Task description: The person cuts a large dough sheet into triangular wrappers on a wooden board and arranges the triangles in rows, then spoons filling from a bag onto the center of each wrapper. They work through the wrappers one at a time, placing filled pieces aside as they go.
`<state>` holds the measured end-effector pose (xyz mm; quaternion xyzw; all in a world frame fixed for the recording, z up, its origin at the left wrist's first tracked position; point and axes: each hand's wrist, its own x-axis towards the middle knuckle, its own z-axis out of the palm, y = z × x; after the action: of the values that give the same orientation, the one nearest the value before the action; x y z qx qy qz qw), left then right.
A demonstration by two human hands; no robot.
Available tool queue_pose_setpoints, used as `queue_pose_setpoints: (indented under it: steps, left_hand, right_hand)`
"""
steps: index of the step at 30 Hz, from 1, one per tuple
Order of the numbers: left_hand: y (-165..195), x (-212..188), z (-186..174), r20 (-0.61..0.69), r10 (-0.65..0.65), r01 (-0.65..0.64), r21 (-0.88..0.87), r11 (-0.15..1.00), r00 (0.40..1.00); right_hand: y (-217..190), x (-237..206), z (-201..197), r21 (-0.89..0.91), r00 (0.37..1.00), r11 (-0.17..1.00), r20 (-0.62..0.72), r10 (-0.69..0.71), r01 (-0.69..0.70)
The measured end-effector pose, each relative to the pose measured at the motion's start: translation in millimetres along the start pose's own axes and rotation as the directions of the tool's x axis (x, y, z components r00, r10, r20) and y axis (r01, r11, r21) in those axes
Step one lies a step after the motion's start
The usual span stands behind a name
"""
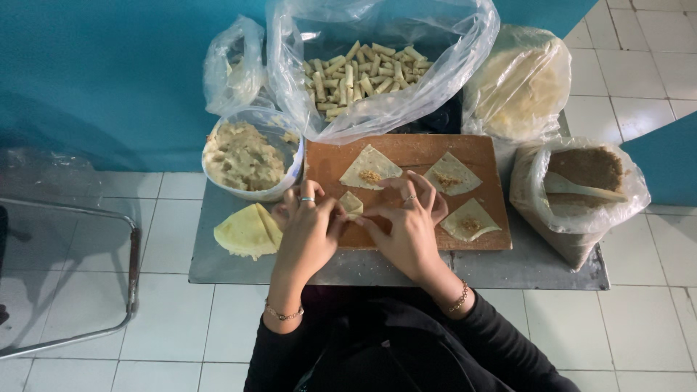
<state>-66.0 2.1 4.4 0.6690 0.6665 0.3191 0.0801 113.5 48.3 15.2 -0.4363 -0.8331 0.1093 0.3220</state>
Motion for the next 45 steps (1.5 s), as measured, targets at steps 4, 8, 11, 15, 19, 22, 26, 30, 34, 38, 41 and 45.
queue_pose_setpoints:
  steps: [4, 8, 11, 15, 19, 22, 26, 30, 34, 38, 41, 45]
  left_hand:
    - [0, 4, 2, 0.008, -0.006, 0.006, -0.005, 1.0, 1.0]
    - [-1, 4, 5, -0.016, 0.027, -0.026, 0.039, 0.999, 1.0]
    - [-2, 6, 6, -0.046, 0.068, -0.064, 0.078, 0.995, 0.997]
    - [0, 8, 6, -0.053, 0.083, -0.075, 0.129, 0.989, 0.995]
    - [3, 12, 4, 0.036, -0.045, 0.041, 0.115, 0.993, 0.998]
    - [5, 12, 3, -0.034, -0.018, 0.023, 0.139, 0.99, 0.999]
    - [5, 9, 1, -0.115, -0.029, 0.034, 0.04, 0.999, 0.993]
    - [5, 1, -4, -0.086, 0.084, -0.075, 0.102, 0.992, 0.993]
    - [3, -3, -9, -0.048, 0.069, -0.065, 0.091, 0.994, 0.996]
    - [-1, 0, -8, -0.075, 0.115, -0.113, 0.034, 0.993, 0.99]
    - [-5, -1, -7, -0.094, 0.144, -0.14, 0.052, 0.989, 0.985]
    - [-9, -1, -5, -0.13, 0.15, -0.155, -0.031, 0.987, 0.98]
  right_hand:
    - [-3, 0, -4, -0.067, 0.998, 0.996, 0.001, 0.058, -0.058]
    - [-7, -7, -2, -0.177, 0.995, 0.982, -0.065, -0.081, 0.068]
    - [-10, -12, 2, -0.209, 0.984, 0.968, -0.083, -0.156, 0.136]
    - [-6, -12, 6, -0.212, 0.982, 0.966, -0.081, -0.171, 0.15]
    - [-1, -9, 8, -0.129, 0.988, 0.981, -0.026, -0.151, 0.146]
    - [-1, -8, 9, -0.147, 0.991, 0.98, -0.017, -0.136, 0.132]
    - [-3, -5, 9, -0.163, 0.994, 0.981, 0.022, -0.104, 0.106]
    - [-5, -5, 8, -0.18, 0.995, 0.978, 0.016, -0.103, 0.104]
    - [-7, -5, 7, -0.185, 0.996, 0.979, 0.023, -0.087, 0.09]
    - [-7, -5, 4, -0.132, 0.995, 0.986, 0.013, -0.102, 0.103]
    - [-8, -5, 3, -0.115, 0.994, 0.987, 0.01, -0.11, 0.111]
    - [-9, -3, 6, -0.232, 0.991, 0.964, 0.029, -0.13, 0.134]
